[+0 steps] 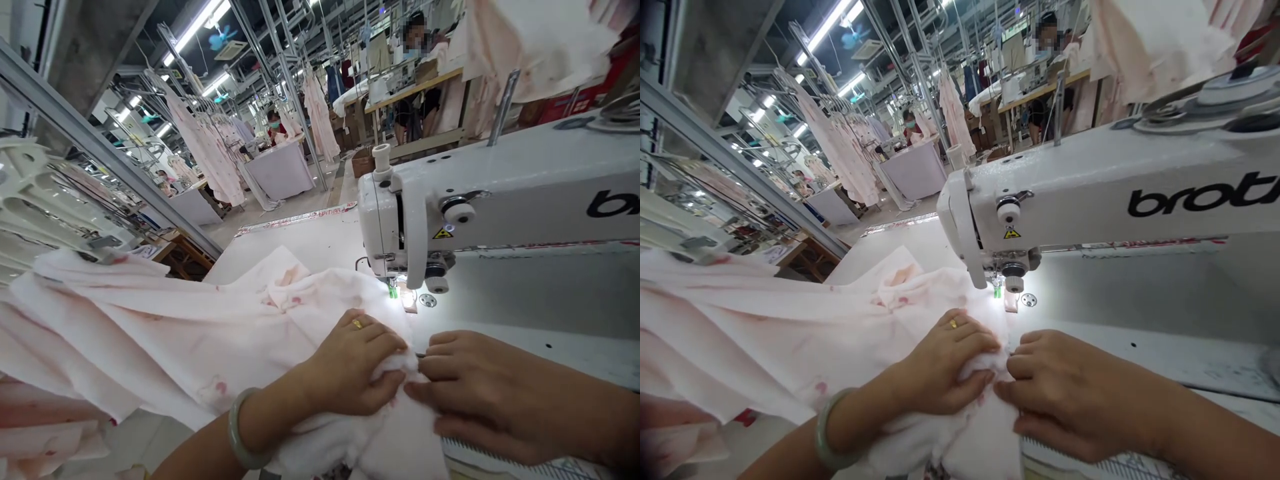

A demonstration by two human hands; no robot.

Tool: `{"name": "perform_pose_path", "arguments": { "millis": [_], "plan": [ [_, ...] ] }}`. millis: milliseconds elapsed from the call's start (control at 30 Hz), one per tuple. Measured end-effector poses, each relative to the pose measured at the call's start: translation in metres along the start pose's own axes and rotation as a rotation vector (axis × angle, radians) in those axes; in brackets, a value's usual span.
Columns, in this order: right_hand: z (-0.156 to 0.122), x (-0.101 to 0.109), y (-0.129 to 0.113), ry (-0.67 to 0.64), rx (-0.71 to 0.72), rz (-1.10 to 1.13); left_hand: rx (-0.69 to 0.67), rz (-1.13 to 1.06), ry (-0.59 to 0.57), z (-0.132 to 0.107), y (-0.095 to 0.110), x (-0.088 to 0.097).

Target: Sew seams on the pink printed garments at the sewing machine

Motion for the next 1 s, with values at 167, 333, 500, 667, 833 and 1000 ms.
{"name": "perform_pose_path", "arguments": {
  "millis": [167, 333, 500, 667, 833, 1000],
  "plan": [
    [0.001, 0.006, 0.016, 0.220, -0.123, -0.126, -0.073, 0.074, -0.012, -0.002, -0.003, -0.004],
    [0.002, 0.004, 0.027, 0.182, -0.200, -0.113, -0.120, 0.108, -0.044, 0.003, -0.012, -0.007],
    [-0.005, -0.003, 0.042, 0.185, -0.322, -0.142, -0.138, 0.131, -0.079, 0.024, -0.031, -0.008],
    [-0.019, -0.010, 0.056, 0.246, -0.378, -0.251, -0.078, 0.153, -0.105, 0.049, -0.055, 0.002],
    [-0.013, 0.002, 0.053, 0.286, -0.300, -0.286, 0.049, 0.090, -0.215, 0.045, -0.036, 0.026],
    [-0.001, 0.013, 0.039, 0.301, -0.213, -0.288, 0.181, 0.211, -0.040, 0.008, 0.012, 0.016]
  ]
}}
Point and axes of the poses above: each hand's wrist, its own z-axis towards the middle knuckle, its own x-axis out of the back of the hand, y = z × x, the point moved 2 cm from there along z, towards the middle knuckle, and after that the axes turned 4 degrees about -z, right-handed, at the moved point
